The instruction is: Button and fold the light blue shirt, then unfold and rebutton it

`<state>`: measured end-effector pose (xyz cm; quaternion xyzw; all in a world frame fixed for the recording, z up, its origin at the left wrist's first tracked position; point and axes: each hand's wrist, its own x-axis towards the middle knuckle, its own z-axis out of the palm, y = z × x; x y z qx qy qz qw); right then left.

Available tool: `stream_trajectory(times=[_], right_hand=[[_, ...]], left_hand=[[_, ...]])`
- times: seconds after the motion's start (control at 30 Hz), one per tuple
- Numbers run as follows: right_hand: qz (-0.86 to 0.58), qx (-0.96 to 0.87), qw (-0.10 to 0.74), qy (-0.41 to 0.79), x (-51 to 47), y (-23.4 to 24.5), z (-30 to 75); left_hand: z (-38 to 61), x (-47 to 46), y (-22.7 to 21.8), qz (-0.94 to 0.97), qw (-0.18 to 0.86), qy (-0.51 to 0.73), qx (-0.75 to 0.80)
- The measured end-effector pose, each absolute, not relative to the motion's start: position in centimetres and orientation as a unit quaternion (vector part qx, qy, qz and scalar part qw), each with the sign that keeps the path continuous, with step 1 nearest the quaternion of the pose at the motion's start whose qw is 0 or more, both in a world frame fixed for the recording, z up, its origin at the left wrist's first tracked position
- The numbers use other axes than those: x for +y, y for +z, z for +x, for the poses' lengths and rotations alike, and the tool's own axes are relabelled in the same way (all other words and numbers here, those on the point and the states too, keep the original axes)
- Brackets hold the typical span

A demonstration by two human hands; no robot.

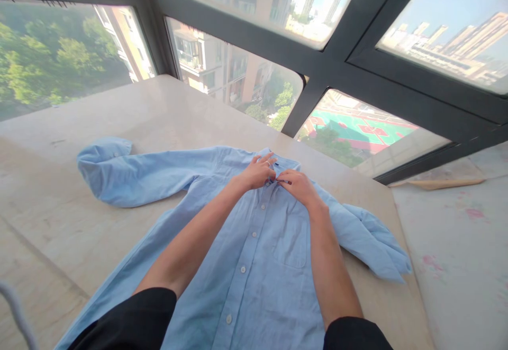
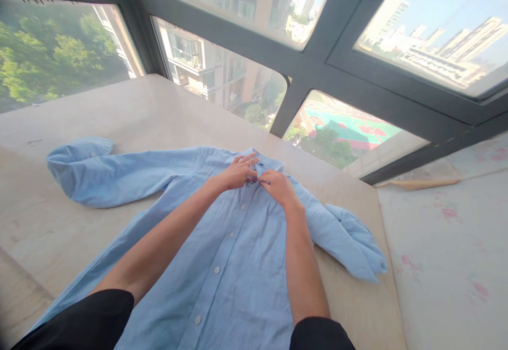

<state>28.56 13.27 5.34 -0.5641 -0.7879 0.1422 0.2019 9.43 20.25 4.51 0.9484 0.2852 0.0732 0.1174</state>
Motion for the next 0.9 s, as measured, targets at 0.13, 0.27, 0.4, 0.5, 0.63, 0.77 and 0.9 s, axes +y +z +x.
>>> stream_trajectory(times=[0.13,0.27,0.4,0.5,0.63,0.77,0.9], right_hand=[[-0.587,-0.776,0.175,0.152,13.4,5.9,28.1],[-0.6,-0.776,0.142,0.134,13.4,6.1,27.9],[-0.605,-0.774,0.143,0.12,13.3,5.9,28.0],[-0.599,-0.775,0.15,0.132,12.9,5.4,28.0],[-0.566,-0.795,0.161,0.146,12.1,3.9,27.6],[-0.568,-0.793,0.175,0.129,11.7,2.4,27.2],[-0.566,-0.791,0.205,0.111,11.8,1.6,27.3]], left_hand=[[9.3,20.3,3.7,0.95,0.127,0.062,0.278],[9.4,20.1,3.3,0.945,0.105,0.109,0.289],[9.7,19.7,2.6,0.936,0.098,0.15,0.304],[10.0,19.3,1.4,0.927,0.088,0.183,0.316],[10.7,18.8,-0.1,0.907,0.081,0.251,0.329],[11.0,19.1,-0.6,0.87,0.095,0.314,0.369],[10.0,18.5,-0.6,0.846,0.194,0.31,0.389]])
